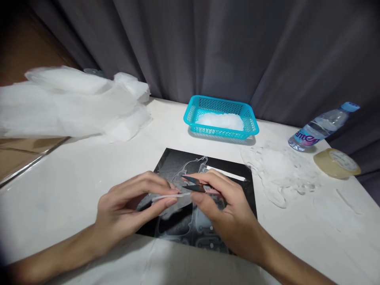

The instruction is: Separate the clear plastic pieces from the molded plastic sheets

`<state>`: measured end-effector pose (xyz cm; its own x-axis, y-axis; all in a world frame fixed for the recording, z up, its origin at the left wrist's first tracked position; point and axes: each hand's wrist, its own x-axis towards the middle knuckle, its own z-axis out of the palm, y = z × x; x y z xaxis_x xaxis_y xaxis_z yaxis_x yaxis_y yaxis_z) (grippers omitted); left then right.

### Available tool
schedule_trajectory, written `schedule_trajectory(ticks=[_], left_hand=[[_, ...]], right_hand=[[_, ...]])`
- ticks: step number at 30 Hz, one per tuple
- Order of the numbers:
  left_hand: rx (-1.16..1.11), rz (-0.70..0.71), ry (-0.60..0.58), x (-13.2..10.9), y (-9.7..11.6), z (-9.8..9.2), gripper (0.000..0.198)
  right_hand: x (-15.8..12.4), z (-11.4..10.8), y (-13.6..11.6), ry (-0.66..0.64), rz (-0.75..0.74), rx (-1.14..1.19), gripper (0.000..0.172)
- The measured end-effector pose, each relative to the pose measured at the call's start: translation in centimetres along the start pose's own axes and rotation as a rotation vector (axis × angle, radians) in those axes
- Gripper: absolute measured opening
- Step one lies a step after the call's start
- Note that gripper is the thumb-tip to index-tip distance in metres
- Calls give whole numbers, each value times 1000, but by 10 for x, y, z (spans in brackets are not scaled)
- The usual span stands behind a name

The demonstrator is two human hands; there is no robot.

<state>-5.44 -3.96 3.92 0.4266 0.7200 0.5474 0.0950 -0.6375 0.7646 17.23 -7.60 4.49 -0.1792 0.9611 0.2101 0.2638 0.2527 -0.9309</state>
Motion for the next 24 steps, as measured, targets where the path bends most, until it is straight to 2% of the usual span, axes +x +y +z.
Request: schedule_trajectory(ticks=[4, 9, 14, 18, 24], left_hand=[[24, 28, 7, 1, 2, -2, 16], [44, 45, 15, 2, 4, -3, 17], [45, 84, 24, 2, 3, -5, 20], [44, 86, 17, 2, 2, -6, 21], [38, 96, 23, 4, 4, -2, 21]], right_hand=[[2, -12, 1, -72, -16, -93, 37], [7, -20, 1, -129, -46, -216, 33], [11, -25, 0, -189, -87, -224, 31], [11, -28, -2, -183, -97, -246, 22], [13, -28, -8, -162, -100, -227, 19]])
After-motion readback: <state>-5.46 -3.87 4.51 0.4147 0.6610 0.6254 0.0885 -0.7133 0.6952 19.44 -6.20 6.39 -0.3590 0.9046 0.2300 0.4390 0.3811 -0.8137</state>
